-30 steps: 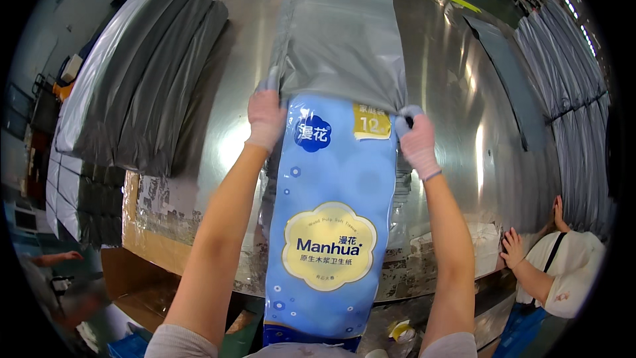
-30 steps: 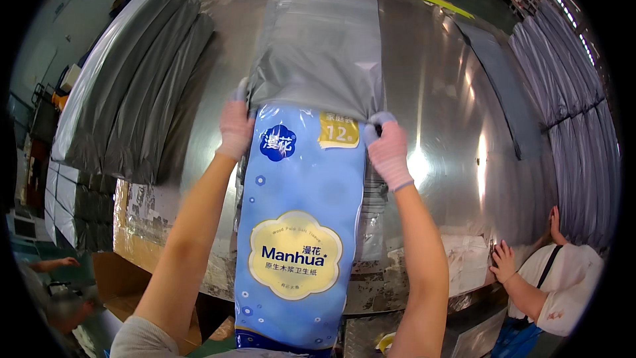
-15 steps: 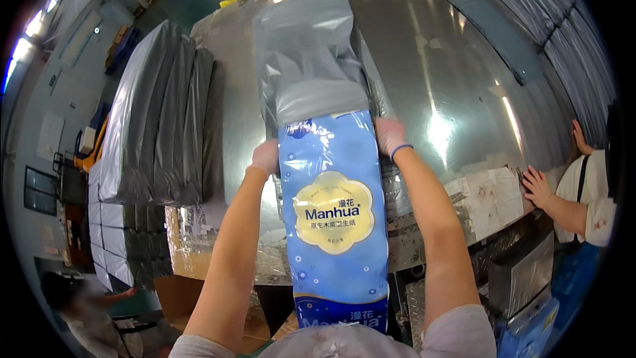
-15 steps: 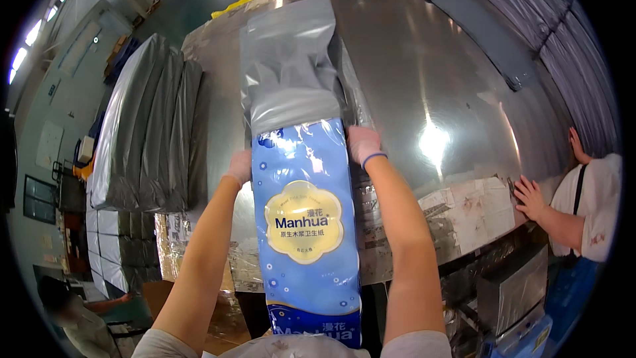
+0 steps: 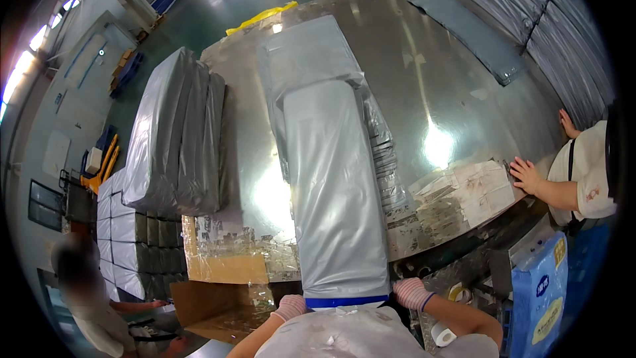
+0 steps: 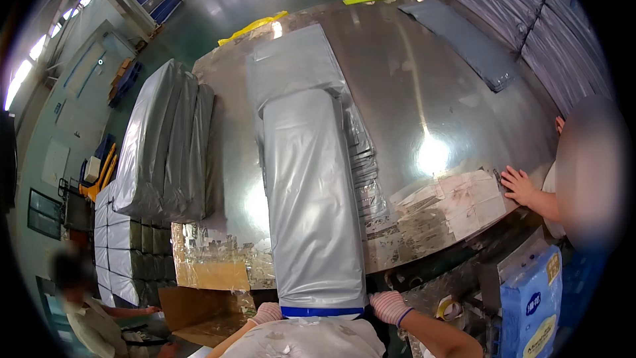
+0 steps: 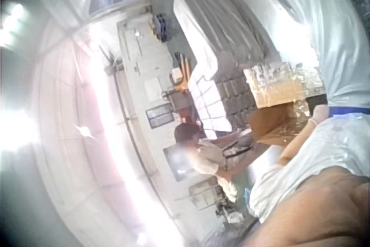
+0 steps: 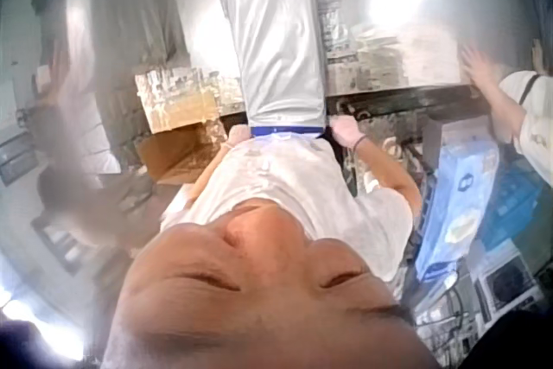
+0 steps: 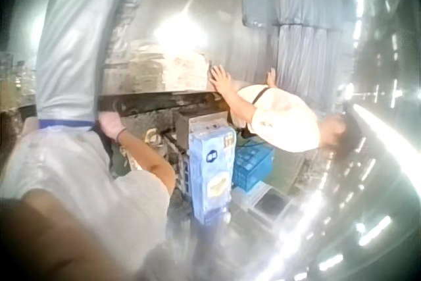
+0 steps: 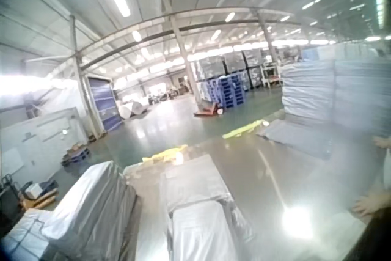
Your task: The person places individual packs of tissues into grey plastic shipping bags on a metal table, seals the bags, and stacks the completed packages.
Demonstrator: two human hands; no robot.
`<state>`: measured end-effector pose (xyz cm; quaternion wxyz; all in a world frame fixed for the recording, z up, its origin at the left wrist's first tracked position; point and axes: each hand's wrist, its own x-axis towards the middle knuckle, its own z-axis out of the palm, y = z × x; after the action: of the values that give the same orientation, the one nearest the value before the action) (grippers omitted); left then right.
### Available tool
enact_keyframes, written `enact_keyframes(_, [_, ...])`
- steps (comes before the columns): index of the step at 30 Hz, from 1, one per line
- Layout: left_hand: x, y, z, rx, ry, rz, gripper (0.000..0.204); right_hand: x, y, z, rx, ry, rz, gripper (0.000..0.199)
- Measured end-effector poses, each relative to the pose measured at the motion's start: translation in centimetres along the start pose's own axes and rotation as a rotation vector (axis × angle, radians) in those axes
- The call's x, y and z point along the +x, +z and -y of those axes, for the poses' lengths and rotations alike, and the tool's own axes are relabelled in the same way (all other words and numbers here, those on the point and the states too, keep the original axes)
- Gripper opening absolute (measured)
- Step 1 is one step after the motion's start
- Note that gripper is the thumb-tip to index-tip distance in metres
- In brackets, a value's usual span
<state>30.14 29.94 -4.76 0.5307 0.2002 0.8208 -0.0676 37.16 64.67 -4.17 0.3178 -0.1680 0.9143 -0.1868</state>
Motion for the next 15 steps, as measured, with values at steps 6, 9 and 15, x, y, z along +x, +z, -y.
enact_keyframes(6, [5.7, 5.5, 3.8, -0.017, 0.39, -0.503, 0.024, 1.8, -0.6, 1.1, 0.074, 0.113, -0.077, 0.018])
enact_keyframes(9, [0.6, -2.2, -0.9, -0.144, 0.528, -0.688, 0.029, 3.5, 0.9, 0.6, 0.125, 0.098, -0.183, 0.019])
enact_keyframes(15, [1.1, -7.7, -2.8, 0.092, 0.524, -0.673, 0.028, 11.5, 2.4, 4.8, 0.107, -0.152, -0.981, 0.02])
